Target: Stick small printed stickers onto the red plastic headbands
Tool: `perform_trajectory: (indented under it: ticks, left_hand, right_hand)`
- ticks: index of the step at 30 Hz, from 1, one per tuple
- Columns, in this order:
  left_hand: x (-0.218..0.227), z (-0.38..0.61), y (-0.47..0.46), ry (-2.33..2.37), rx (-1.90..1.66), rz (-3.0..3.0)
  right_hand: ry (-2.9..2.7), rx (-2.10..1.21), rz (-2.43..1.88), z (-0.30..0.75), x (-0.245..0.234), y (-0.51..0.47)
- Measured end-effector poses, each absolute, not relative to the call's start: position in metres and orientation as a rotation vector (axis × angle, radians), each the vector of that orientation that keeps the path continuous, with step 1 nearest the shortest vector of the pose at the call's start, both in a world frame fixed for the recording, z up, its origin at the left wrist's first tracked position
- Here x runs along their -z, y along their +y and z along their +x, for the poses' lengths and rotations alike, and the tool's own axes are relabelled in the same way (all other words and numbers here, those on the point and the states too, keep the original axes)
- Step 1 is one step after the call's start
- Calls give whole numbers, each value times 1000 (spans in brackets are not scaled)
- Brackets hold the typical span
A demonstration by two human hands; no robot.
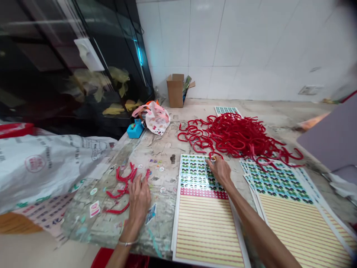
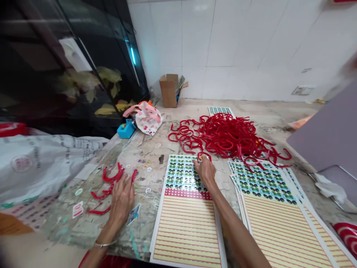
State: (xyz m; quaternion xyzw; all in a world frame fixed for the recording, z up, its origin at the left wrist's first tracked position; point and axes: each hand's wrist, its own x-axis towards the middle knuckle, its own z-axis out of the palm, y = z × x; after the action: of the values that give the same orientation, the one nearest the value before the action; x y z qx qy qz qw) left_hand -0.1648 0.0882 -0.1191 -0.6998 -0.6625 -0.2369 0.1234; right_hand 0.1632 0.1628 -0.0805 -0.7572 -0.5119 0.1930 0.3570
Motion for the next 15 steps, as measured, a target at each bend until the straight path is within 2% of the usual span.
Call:
perform_trajectory:
  ticks: [7, 15]
  left_hand:
    - [107, -128, 53, -1863, 1149, -2287]
    - [57, -35, 41, -2155, 1878, -2621]
  right_hand:
    - [-1076, -614, -1721, 188, 76, 157]
    - [-842, -1064, -1324, 191, 52, 69]
